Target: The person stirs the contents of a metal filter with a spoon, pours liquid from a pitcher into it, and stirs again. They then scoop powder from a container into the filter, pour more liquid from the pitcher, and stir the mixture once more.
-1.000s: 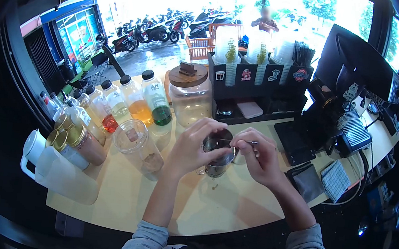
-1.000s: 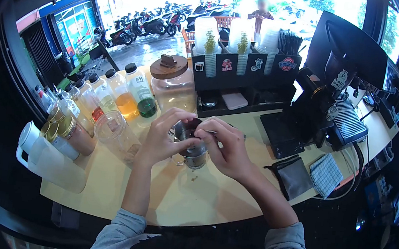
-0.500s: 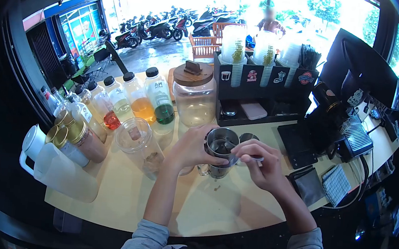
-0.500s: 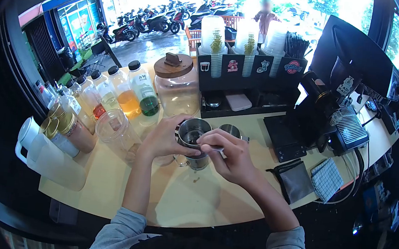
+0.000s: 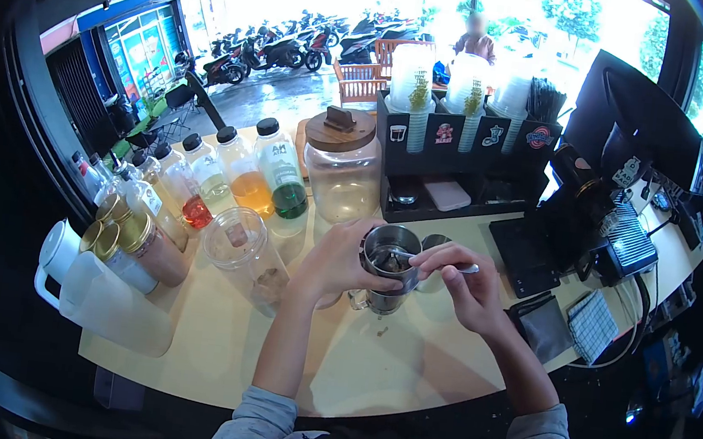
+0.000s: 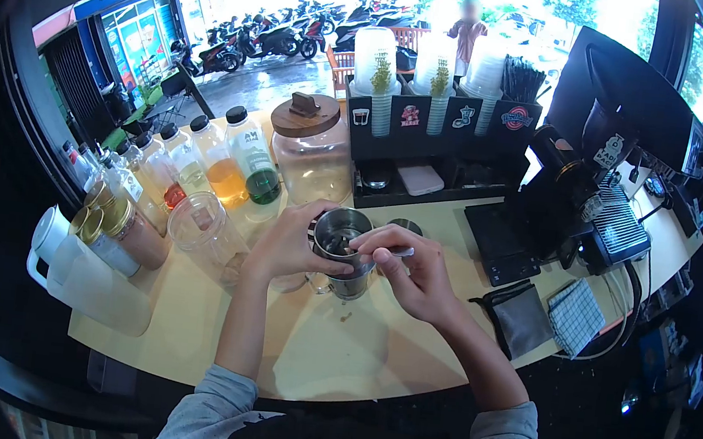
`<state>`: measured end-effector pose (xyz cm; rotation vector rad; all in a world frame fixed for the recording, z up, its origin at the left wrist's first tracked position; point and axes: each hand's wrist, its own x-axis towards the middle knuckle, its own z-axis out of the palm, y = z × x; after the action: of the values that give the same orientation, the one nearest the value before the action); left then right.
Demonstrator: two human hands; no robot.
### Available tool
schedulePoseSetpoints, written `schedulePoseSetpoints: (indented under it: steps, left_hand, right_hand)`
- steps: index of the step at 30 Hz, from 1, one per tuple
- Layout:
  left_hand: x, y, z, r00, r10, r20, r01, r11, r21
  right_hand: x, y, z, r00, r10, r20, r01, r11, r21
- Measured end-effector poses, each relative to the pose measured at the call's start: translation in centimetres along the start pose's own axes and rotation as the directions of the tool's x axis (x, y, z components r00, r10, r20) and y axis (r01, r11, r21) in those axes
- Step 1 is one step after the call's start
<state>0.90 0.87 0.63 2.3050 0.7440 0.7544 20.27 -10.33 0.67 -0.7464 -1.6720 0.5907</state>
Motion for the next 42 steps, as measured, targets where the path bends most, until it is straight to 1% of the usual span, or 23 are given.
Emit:
schedulePoseSetpoints:
  steps: [1, 3, 5, 7, 8, 9, 10, 11, 13, 16, 18, 22, 24, 25, 27, 30, 33, 37, 39, 40, 42]
  left_hand:
    - [0.0, 0.0, 0.0, 1.0, -0.004, -0.005, 0.004, 1.0, 0.008]
    - [0.0, 0.0, 0.0, 1.0, 0.01, -0.022, -0.011, 1.0, -0.015]
    - [-0.1, 0.2, 0.0, 0.999, 0.027, -0.041, -0.028, 0.999, -0.036]
    - [-0.2, 0.3, -0.1, 0.994, 0.08, -0.071, -0.074, 0.994, 0.078]
    - [-0.1, 0.1, 0.0, 0.994, 0.078, -0.072, -0.072, 0.994, 0.078]
    - [-0.1, -0.1, 0.1, 0.989, 0.11, -0.103, -0.101, 0.991, 0.085]
    - [-0.1, -0.2, 0.2, 0.981, 0.143, -0.132, -0.132, 0.987, 0.092]
    - [-0.1, -0.2, 0.3, 0.981, 0.143, -0.13, -0.132, 0.987, 0.091]
    - [0.0, -0.1, 0.1, 0.968, 0.202, -0.146, -0.174, 0.967, 0.186]
    - [0.0, 0.0, 0.1, 0.957, 0.234, -0.174, -0.201, 0.962, 0.186]
    - [0.0, 0.0, 0.1, 0.954, 0.248, -0.168, -0.214, 0.956, 0.199]
    - [-0.1, 0.1, -0.1, 0.936, 0.305, -0.176, -0.255, 0.932, 0.257]
    - [-0.1, 0.4, -0.2, 0.932, 0.321, -0.166, -0.272, 0.926, 0.261]
    - [-0.2, 0.4, -0.3, 0.928, 0.338, -0.158, -0.289, 0.919, 0.268]
    - [-0.2, 0.4, -0.3, 0.931, 0.331, -0.154, -0.284, 0.921, 0.266]
    - [-0.3, 0.8, -0.2, 0.93, 0.334, -0.151, -0.283, 0.917, 0.28]
    - [-0.4, 0.9, -0.2, 0.93, 0.339, -0.144, -0.283, 0.908, 0.31]
    - [-0.5, 1.0, -0.3, 0.93, 0.337, -0.143, -0.274, 0.9, 0.34]
    - [-0.5, 1.0, -0.3, 0.929, 0.341, -0.141, -0.275, 0.896, 0.349]
    - [-0.5, 1.0, -0.3, 0.929, 0.343, -0.138, -0.276, 0.892, 0.359]
    - [-0.4, 1.1, -0.2, 0.926, 0.351, -0.142, -0.283, 0.891, 0.355]
  right_hand:
    - [0.0, 0.0, 0.0, 1.0, 0.0, 0.0, 0.0, 1.0, 0.0]
    - [0.0, 0.0, -0.1, 0.995, 0.058, -0.082, -0.059, 0.998, -0.002]
    - [-0.1, 0.0, -0.4, 0.997, 0.049, -0.059, -0.048, 0.998, 0.032]
    - [0.0, -0.1, -0.5, 0.999, 0.037, -0.031, -0.035, 0.997, 0.067]
    - [0.0, -0.4, -0.5, 0.998, 0.039, -0.041, -0.035, 0.995, 0.095]
    - [0.0, -0.5, -0.4, 0.998, 0.043, -0.053, -0.037, 0.992, 0.123]
    - [0.0, -0.5, -0.4, 0.997, 0.046, -0.054, -0.039, 0.992, 0.124]
    - [0.1, -0.5, -0.5, 0.997, 0.04, -0.064, -0.033, 0.993, 0.116]
    - [0.2, -0.5, -0.5, 0.997, 0.03, -0.073, -0.022, 0.994, 0.109]
    - [0.2, -0.4, -0.5, 0.999, -0.007, -0.042, 0.01, 0.997, 0.071]
    - [0.4, -0.2, -0.5, 0.996, 0.009, -0.092, -0.001, 0.996, 0.093]
    - [0.3, -0.2, -0.6, 0.998, 0.039, -0.044, -0.033, 0.989, 0.142]
    - [0.5, -0.2, -0.5, 0.992, 0.046, -0.117, -0.032, 0.992, 0.118]
    - [0.6, -0.3, -0.6, 0.992, 0.047, -0.117, -0.033, 0.992, 0.118]
    - [0.7, -0.7, -1.2, 0.991, 0.132, -0.017, -0.129, 0.984, 0.12]
    - [1.1, -0.8, -1.7, 0.987, 0.148, -0.056, -0.142, 0.985, 0.096]
    - [1.2, -0.9, -1.4, 0.985, 0.169, -0.041, -0.163, 0.981, 0.108]
    - [1.5, -0.9, -2.4, 0.99, 0.137, -0.038, -0.134, 0.989, 0.068]
    - [1.7, -1.1, -2.4, 0.992, 0.088, -0.088, -0.087, 0.996, 0.011]
    - [1.8, -1.1, -2.5, 0.992, 0.087, -0.089, -0.087, 0.996, 0.01]
    - [1.7, -1.1, -2.8, 0.992, 0.126, -0.008, -0.126, 0.992, -0.027]
